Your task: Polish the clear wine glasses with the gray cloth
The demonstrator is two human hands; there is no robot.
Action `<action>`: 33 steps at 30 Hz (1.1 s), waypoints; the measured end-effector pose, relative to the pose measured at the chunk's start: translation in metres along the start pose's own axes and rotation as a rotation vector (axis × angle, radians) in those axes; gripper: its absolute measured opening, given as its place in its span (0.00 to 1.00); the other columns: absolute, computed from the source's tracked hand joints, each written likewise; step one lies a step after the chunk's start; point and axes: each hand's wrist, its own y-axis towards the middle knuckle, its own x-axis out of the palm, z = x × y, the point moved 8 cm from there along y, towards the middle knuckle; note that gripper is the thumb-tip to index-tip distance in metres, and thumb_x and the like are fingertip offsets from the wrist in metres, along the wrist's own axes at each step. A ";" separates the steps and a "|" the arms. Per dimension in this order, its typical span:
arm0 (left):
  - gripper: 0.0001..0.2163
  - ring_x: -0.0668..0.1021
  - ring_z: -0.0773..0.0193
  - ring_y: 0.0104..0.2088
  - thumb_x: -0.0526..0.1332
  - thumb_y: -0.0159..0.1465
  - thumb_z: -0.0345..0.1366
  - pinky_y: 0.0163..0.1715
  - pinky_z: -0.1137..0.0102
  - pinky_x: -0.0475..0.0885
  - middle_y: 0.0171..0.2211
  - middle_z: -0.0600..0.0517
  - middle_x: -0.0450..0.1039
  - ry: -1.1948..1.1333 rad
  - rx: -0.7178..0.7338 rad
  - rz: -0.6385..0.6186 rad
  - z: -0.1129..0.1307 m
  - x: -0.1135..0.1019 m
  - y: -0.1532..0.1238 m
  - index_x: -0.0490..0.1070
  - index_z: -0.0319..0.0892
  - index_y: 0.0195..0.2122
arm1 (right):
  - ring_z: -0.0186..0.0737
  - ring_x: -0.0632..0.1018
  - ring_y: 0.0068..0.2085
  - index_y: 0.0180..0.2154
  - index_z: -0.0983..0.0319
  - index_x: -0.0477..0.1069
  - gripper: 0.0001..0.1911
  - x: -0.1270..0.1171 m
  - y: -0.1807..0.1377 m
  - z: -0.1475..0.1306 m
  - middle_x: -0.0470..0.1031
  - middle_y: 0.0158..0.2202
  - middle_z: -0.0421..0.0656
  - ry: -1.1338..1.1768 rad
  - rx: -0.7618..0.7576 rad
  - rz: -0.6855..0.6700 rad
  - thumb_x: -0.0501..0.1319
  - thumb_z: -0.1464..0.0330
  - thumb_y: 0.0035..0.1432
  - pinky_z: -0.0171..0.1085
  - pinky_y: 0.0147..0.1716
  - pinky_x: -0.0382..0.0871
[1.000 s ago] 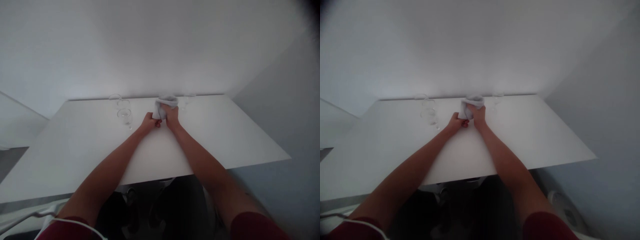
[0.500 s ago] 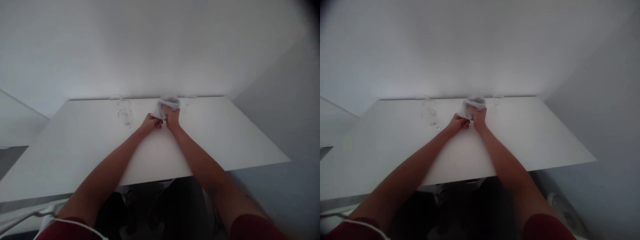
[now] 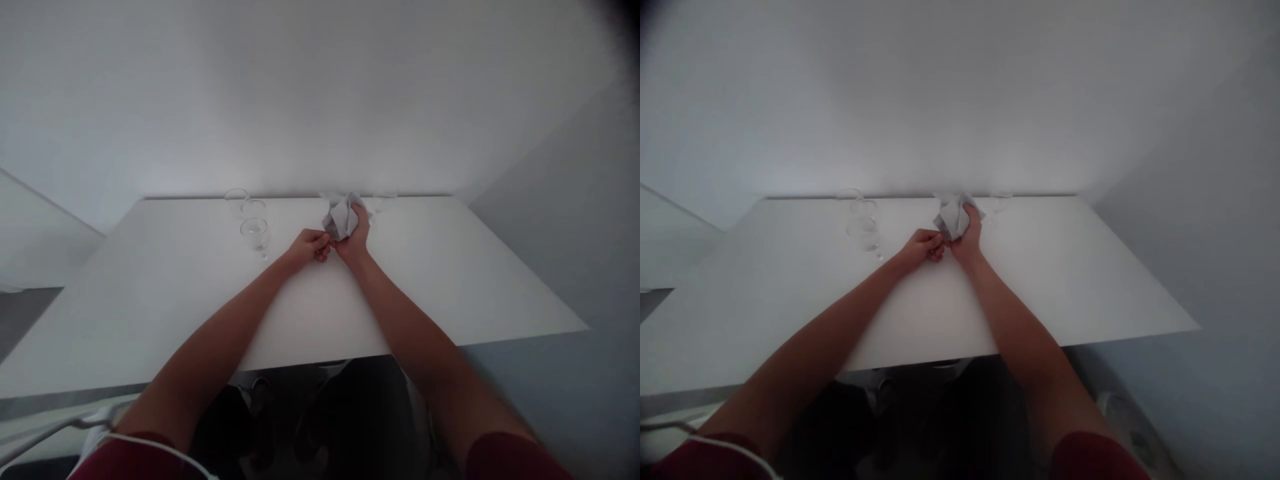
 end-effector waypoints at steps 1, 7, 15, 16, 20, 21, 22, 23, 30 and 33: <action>0.22 0.72 0.70 0.21 0.72 0.60 0.54 0.23 0.73 0.68 0.22 0.53 0.70 -0.020 0.006 -0.003 0.000 0.000 0.000 0.74 0.38 0.30 | 0.43 0.80 0.34 0.37 0.57 0.72 0.24 0.004 0.000 0.002 0.77 0.31 0.43 0.005 0.046 -0.037 0.63 0.43 0.58 0.37 0.24 0.73; 0.13 0.72 0.71 0.21 0.70 0.58 0.40 0.24 0.73 0.70 0.20 0.55 0.69 -0.016 0.046 0.231 -0.006 -0.018 0.005 0.69 0.40 0.24 | 0.48 0.80 0.50 0.44 0.57 0.73 0.29 0.004 -0.015 -0.023 0.80 0.46 0.47 -0.419 -0.256 0.121 0.78 0.57 0.40 0.42 0.44 0.79; 0.12 0.72 0.71 0.19 0.69 0.61 0.41 0.22 0.73 0.69 0.20 0.55 0.69 -0.032 0.005 0.090 0.001 -0.006 -0.001 0.72 0.39 0.28 | 0.40 0.77 0.30 0.36 0.57 0.72 0.19 0.011 -0.004 -0.004 0.79 0.34 0.43 -0.144 0.021 -0.090 0.68 0.50 0.53 0.40 0.28 0.74; 0.11 0.71 0.72 0.19 0.69 0.60 0.38 0.22 0.74 0.69 0.20 0.56 0.69 -0.056 0.008 0.118 0.001 -0.007 -0.001 0.70 0.40 0.26 | 0.41 0.78 0.31 0.37 0.57 0.73 0.19 0.012 -0.005 -0.007 0.80 0.35 0.43 -0.169 -0.007 -0.082 0.70 0.51 0.51 0.40 0.29 0.75; 0.08 0.72 0.71 0.19 0.65 0.61 0.33 0.23 0.73 0.71 0.19 0.55 0.69 0.046 -0.009 0.182 -0.003 -0.006 0.000 0.72 0.39 0.26 | 0.44 0.80 0.39 0.35 0.58 0.75 0.22 0.002 -0.011 -0.034 0.81 0.37 0.42 -0.410 -0.274 0.105 0.78 0.60 0.39 0.42 0.40 0.77; 0.08 0.73 0.70 0.19 0.65 0.62 0.33 0.23 0.73 0.71 0.19 0.55 0.70 0.089 -0.012 0.175 -0.002 -0.004 0.000 0.73 0.38 0.26 | 0.45 0.80 0.40 0.34 0.58 0.76 0.21 0.000 -0.011 -0.037 0.81 0.36 0.42 -0.424 -0.285 0.131 0.78 0.60 0.38 0.43 0.40 0.77; 0.09 0.73 0.70 0.19 0.64 0.63 0.34 0.23 0.73 0.71 0.19 0.54 0.70 0.123 -0.008 0.161 -0.001 -0.001 0.000 0.73 0.38 0.26 | 0.46 0.81 0.40 0.33 0.59 0.76 0.20 -0.004 -0.009 -0.036 0.82 0.36 0.42 -0.395 -0.258 0.145 0.78 0.60 0.38 0.43 0.40 0.77; 0.09 0.73 0.70 0.19 0.64 0.63 0.35 0.22 0.73 0.71 0.18 0.54 0.70 0.146 0.000 0.145 0.000 0.001 -0.001 0.73 0.39 0.26 | 0.46 0.81 0.39 0.33 0.59 0.76 0.19 -0.007 -0.006 -0.032 0.82 0.35 0.43 -0.332 -0.201 0.151 0.78 0.59 0.39 0.43 0.39 0.78; 0.13 0.74 0.69 0.21 0.67 0.64 0.43 0.24 0.72 0.73 0.21 0.54 0.72 0.140 0.054 0.163 0.008 -0.003 -0.004 0.72 0.40 0.29 | 0.43 0.82 0.35 0.35 0.58 0.76 0.17 0.012 -0.001 0.006 0.82 0.35 0.42 0.062 0.176 -0.115 0.74 0.58 0.45 0.39 0.29 0.78; 0.15 0.74 0.69 0.21 0.68 0.63 0.46 0.25 0.71 0.73 0.21 0.53 0.72 0.160 0.050 0.155 0.008 -0.002 -0.004 0.71 0.40 0.28 | 0.43 0.82 0.35 0.34 0.58 0.75 0.13 0.014 -0.003 0.004 0.81 0.34 0.42 0.084 0.141 -0.098 0.72 0.61 0.46 0.40 0.30 0.79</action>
